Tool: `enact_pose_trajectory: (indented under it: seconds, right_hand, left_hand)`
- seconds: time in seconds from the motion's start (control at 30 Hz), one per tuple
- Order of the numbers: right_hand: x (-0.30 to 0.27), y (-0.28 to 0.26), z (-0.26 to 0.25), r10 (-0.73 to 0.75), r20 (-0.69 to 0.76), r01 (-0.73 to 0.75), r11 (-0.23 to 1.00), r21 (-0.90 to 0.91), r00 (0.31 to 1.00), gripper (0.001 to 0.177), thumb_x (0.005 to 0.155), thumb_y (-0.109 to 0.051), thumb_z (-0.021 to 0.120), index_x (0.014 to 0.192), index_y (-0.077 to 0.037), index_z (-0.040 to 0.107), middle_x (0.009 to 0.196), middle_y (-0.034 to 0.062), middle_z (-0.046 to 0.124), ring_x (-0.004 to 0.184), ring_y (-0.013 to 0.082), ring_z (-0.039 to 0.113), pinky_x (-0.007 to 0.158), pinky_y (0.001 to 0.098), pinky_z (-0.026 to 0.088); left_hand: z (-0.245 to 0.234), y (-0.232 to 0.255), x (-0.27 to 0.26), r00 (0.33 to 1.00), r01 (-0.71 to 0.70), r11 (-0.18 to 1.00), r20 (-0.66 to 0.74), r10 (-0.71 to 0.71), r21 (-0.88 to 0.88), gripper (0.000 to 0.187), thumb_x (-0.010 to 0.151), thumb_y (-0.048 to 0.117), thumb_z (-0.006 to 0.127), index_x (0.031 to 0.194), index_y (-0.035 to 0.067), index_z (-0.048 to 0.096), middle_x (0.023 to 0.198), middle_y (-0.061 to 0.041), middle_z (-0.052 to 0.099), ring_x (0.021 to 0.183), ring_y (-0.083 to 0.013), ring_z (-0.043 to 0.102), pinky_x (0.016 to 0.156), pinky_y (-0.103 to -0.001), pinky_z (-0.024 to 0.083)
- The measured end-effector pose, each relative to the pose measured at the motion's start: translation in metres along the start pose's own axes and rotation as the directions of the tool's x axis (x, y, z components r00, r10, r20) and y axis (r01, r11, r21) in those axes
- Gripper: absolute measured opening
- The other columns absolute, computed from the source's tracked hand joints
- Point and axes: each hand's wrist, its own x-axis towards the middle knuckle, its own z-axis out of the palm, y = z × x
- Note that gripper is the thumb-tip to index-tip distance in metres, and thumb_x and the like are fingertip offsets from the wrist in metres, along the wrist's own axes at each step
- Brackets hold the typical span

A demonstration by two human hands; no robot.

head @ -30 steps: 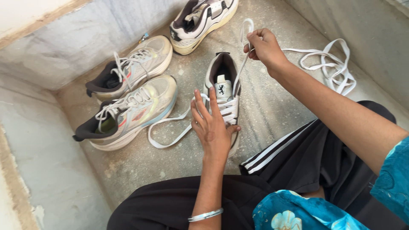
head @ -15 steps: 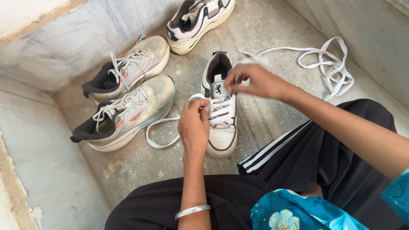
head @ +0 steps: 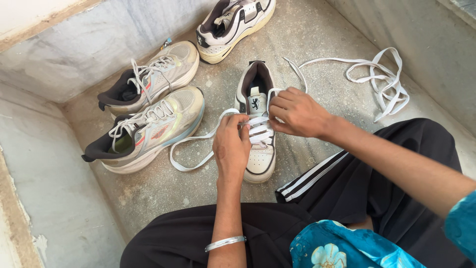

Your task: The person sits on the floor and threads a white shoelace through the eyelets of a white sneaker. They pull the laces through each eyelet in sequence and adjust the tension, but do not tie a final knot.

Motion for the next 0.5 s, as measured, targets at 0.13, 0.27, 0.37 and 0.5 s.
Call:
enact_pose_trajectory:
  seconds: [0.13,0.27,0.37,0.5]
  right_hand:
    - [-0.017,-0.015,0.023,0.163,-0.177,-0.157,0.986,0.049,0.971,0.019,0.084,-0.02,0.082,0.088,-0.008,0.069,0.092,0.0059,0.066,0.088,0.0215,0.06,0.079,0.0373,0.046]
    - [-0.036,-0.036,0.031,0.275,-0.309,-0.238,0.959,0.154,0.911,0.017,0.083,-0.013,0.082,0.096,-0.011,0.071,0.101,0.0041,0.069,0.092,0.0195,0.06,0.08,0.0362,0.044]
    - [-0.05,-0.032,0.027,0.219,-0.207,-0.188,0.969,0.159,0.954,0.026,0.083,-0.008,0.077,0.109,-0.011,0.077,0.101,0.0044,0.069,0.092,0.0202,0.061,0.079,0.0358,0.044]
    - [-0.048,-0.014,0.026,0.289,-0.188,-0.251,0.947,0.202,0.939,0.021,0.089,-0.002,0.066,0.103,-0.014,0.076,0.1,0.0046,0.068,0.095,0.0192,0.061,0.085,0.0376,0.046]
  left_hand:
    - [0.004,0.001,-0.001,0.999,-0.051,0.998,-0.018,0.052,0.046,0.016,0.093,0.012,0.067,0.108,0.009,0.072,0.106,-0.009,0.066,0.096,-0.0263,0.066,0.083,-0.041,0.052]
    - [0.013,0.003,0.001,0.996,-0.078,0.994,0.047,0.075,0.07,0.015,0.092,0.015,0.069,0.105,0.012,0.076,0.1,-0.007,0.063,0.095,-0.0247,0.061,0.081,-0.04,0.051]
    - [0.02,0.005,-0.005,0.981,-0.194,0.979,-0.013,0.195,0.065,0.019,0.091,0.018,0.071,0.108,0.01,0.077,0.101,-0.007,0.064,0.098,-0.026,0.059,0.085,-0.04,0.05]
    - [0.029,0.008,-0.007,0.971,-0.218,0.968,-0.071,0.228,0.127,0.019,0.092,0.022,0.072,0.104,0.008,0.078,0.097,-0.008,0.065,0.097,-0.0267,0.058,0.086,-0.042,0.047]
